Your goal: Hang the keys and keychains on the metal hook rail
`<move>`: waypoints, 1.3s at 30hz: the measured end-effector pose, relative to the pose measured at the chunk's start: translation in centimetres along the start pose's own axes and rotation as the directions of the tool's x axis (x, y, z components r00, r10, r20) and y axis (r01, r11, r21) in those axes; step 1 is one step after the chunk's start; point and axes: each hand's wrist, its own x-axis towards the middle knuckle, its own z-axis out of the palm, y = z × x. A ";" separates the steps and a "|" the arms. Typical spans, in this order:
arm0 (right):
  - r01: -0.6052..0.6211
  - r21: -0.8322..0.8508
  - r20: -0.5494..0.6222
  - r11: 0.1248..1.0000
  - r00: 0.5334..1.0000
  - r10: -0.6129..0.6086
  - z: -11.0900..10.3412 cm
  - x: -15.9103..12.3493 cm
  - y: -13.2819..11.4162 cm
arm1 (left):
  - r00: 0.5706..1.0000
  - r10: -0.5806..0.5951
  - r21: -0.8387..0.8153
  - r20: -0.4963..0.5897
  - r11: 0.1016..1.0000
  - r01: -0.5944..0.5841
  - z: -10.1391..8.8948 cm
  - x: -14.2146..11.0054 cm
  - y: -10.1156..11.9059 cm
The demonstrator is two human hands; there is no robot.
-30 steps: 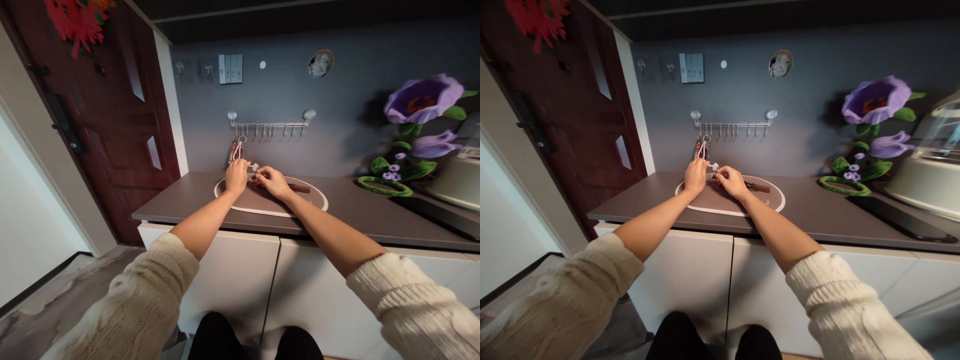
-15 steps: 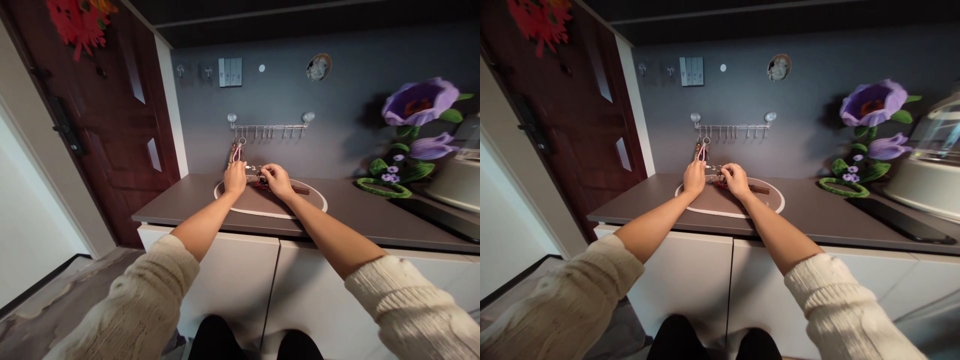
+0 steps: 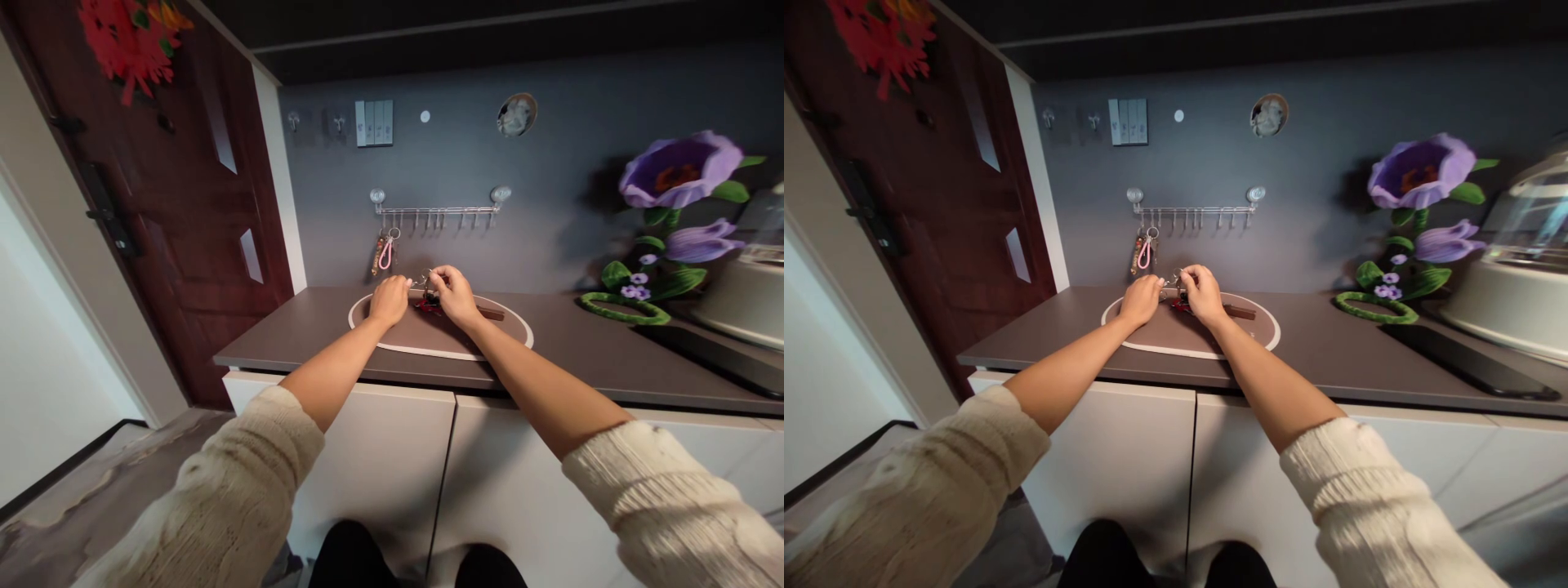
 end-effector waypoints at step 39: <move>-0.086 0.198 0.188 0.976 0.981 0.048 0.8 -0.3 0.9 | 0.985 0.041 -0.227 -0.169 0.971 -0.080 0.1 0.3 0.8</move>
